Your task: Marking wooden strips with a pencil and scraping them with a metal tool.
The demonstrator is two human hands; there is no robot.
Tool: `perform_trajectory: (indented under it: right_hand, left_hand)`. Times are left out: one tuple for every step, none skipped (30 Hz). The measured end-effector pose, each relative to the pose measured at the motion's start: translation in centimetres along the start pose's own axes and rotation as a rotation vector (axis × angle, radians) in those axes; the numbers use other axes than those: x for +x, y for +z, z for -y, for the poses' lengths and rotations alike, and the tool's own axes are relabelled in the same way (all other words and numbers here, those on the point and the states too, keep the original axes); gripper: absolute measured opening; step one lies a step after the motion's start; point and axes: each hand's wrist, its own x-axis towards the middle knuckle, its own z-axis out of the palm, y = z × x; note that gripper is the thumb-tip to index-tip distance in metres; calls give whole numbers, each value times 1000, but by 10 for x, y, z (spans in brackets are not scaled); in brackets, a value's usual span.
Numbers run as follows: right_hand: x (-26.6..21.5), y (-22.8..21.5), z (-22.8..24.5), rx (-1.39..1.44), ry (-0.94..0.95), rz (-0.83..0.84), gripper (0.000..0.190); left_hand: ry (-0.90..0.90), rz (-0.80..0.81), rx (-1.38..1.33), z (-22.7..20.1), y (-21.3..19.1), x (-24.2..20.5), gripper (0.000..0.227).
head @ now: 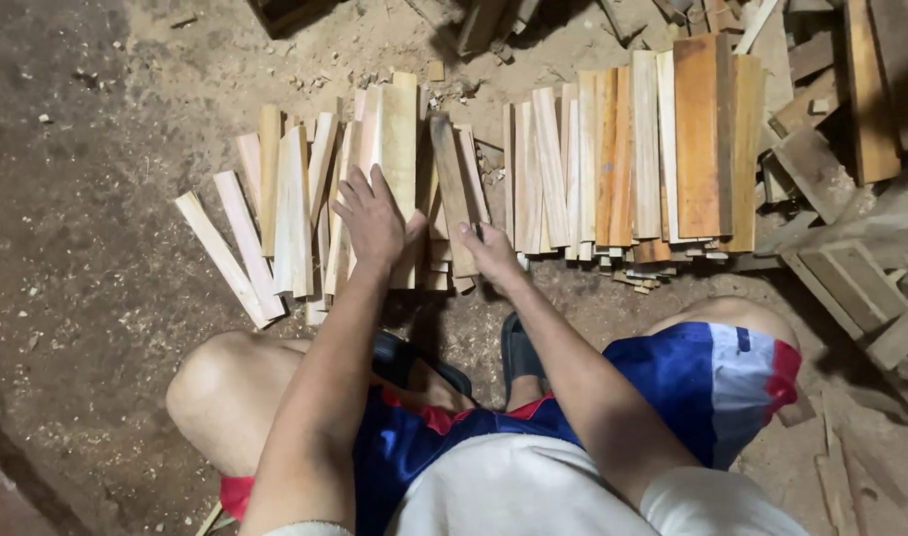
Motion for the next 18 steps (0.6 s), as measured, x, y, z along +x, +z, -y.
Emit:
perform_trajectory:
  right_hand:
    - [-5,0,4,5,2,-2,29]
    - [-9,0,9,45,35,-5,29]
    - [-13,0,13,84,68,-8,30]
    - [-4,-2,3,89,72,-10,30]
    - [4,-5,-8,-88,132,47,37]
    - [17,-8,-16,-265,185,101,56]
    - [20,-5,-26,-260,184,97,56]
    - [24,-2,-35,-304,174,74,47]
    - [28,2,-45,-348,163,50,39]
    - [16,-1,-21,-347,164,53,39]
    - [4,-4,3,-237,125,29,27]
    - [-9,-8,26,-128,88,3,16]
    - [-6,-14,29,-129,90,4,16]
    - [-2,-20,33,-170,35,61,19]
    - [1,-26,38,-211,-20,118,30]
    - [0,-33,50,-215,-25,120,30]
    - [-2,-39,63,-247,-70,139,28]
    - [-4,-45,76,-274,-116,156,27]
  left_hand:
    - [3,2,4,-3,0,1,105]
    - [11,-4,-27,-4,-1,1,103]
    - [20,-11,-58,-6,-1,2,100]
    - [22,-6,-54,-11,-5,-1,100]
    - [9,-19,-134,-16,-8,-3,94]
    - [0,-38,-215,-23,-13,-2,88]
    - [6,-39,-213,-29,-14,1,88]
    - [-63,-33,-311,-33,-14,3,90]
    - [-133,-28,-410,-37,-15,4,91]
    - [-135,-29,-408,-47,-30,0,91]
    - [-186,-52,-579,-57,-44,-4,89]
    - [-237,-74,-751,-67,-58,-9,86]
    - [-239,-73,-751,-65,-50,-7,86]
    - [-322,-62,-889,-64,-43,-5,79]
    - [-405,-50,-1027,-63,-36,-3,71]
    - [-404,-55,-1031,-61,-33,-4,71]
    - [-435,-57,-1159,-59,-30,-6,61]
    - [-462,-57,-1282,-56,-29,-5,52]
